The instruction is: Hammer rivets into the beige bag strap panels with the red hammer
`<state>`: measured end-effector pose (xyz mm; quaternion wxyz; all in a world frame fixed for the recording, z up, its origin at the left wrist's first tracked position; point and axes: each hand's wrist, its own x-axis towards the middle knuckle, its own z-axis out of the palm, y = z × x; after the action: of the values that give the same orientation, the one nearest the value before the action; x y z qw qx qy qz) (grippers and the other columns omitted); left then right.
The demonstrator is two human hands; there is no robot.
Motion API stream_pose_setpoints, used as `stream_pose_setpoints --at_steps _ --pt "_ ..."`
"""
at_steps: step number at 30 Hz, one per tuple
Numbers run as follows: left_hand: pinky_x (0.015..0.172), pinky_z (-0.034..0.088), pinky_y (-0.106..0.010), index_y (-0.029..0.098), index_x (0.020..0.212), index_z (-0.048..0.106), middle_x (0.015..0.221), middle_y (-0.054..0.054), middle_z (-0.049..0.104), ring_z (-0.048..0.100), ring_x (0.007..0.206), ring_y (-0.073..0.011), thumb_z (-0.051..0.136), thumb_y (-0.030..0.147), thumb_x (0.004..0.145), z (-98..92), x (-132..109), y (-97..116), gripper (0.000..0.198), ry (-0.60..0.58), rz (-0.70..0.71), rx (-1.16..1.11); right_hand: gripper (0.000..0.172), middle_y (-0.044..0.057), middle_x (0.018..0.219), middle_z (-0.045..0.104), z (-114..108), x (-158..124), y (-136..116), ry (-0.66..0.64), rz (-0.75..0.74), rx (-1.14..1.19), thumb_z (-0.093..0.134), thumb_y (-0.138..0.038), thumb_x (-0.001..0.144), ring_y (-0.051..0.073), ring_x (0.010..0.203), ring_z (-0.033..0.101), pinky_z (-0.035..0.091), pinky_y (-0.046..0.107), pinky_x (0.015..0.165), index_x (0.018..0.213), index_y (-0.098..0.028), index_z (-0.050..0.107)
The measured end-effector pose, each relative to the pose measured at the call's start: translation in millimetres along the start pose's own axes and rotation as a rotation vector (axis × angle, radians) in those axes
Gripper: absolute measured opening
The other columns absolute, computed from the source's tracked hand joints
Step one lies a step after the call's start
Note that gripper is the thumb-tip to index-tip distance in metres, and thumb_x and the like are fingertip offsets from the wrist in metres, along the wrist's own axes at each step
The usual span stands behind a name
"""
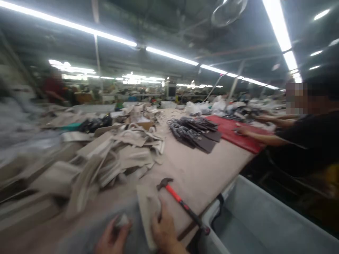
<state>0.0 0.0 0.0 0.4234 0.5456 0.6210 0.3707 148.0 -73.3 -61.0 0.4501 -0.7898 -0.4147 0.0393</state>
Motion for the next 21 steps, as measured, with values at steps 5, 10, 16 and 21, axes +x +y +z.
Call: stream_pose_setpoints --at_steps 5,10,16,21 --pt "0.073 0.055 -0.031 0.018 0.096 0.069 0.089 -0.008 0.075 0.069 0.083 -0.0250 0.073 0.044 0.073 16.7 -17 -42 0.035 -0.455 0.145 -0.392 0.072 0.017 0.103 0.071 15 12 5 -0.094 0.105 0.026 0.043 -0.049 0.088 0.028 0.080 0.068 0.055 0.042 0.079 0.145 -0.005 0.042" --pt "0.073 0.050 -0.027 0.017 0.101 0.066 0.086 -0.004 0.072 0.065 0.079 -0.0192 0.065 0.032 0.081 18.4 12 -50 0.025 -0.438 0.281 -0.261 0.074 0.002 0.062 0.060 9 16 -2 -0.085 0.130 0.002 0.046 -0.052 0.085 0.024 0.057 0.060 0.047 0.035 0.060 0.144 -0.007 0.047" --pt "0.072 0.051 -0.029 0.013 0.092 0.066 0.079 -0.005 0.070 0.064 0.073 -0.0182 0.070 0.037 0.074 -35.2 126 -41 0.030 0.200 0.212 -0.330 0.075 -0.002 0.056 0.054 9 14 -5 -0.086 0.148 0.041 0.047 -0.052 0.083 0.022 0.052 0.055 0.044 0.033 0.057 0.143 -0.007 0.047" --pt "0.076 0.055 -0.031 0.012 0.098 0.064 0.088 -0.008 0.072 0.069 0.078 -0.0190 0.077 0.043 0.072 -34.8 105 -26 0.042 0.020 0.170 -0.580 0.076 0.000 0.064 0.059 11 16 -1 -0.089 0.158 0.051 0.048 -0.053 0.082 0.020 0.054 0.054 0.045 0.033 0.059 0.143 -0.008 0.047"
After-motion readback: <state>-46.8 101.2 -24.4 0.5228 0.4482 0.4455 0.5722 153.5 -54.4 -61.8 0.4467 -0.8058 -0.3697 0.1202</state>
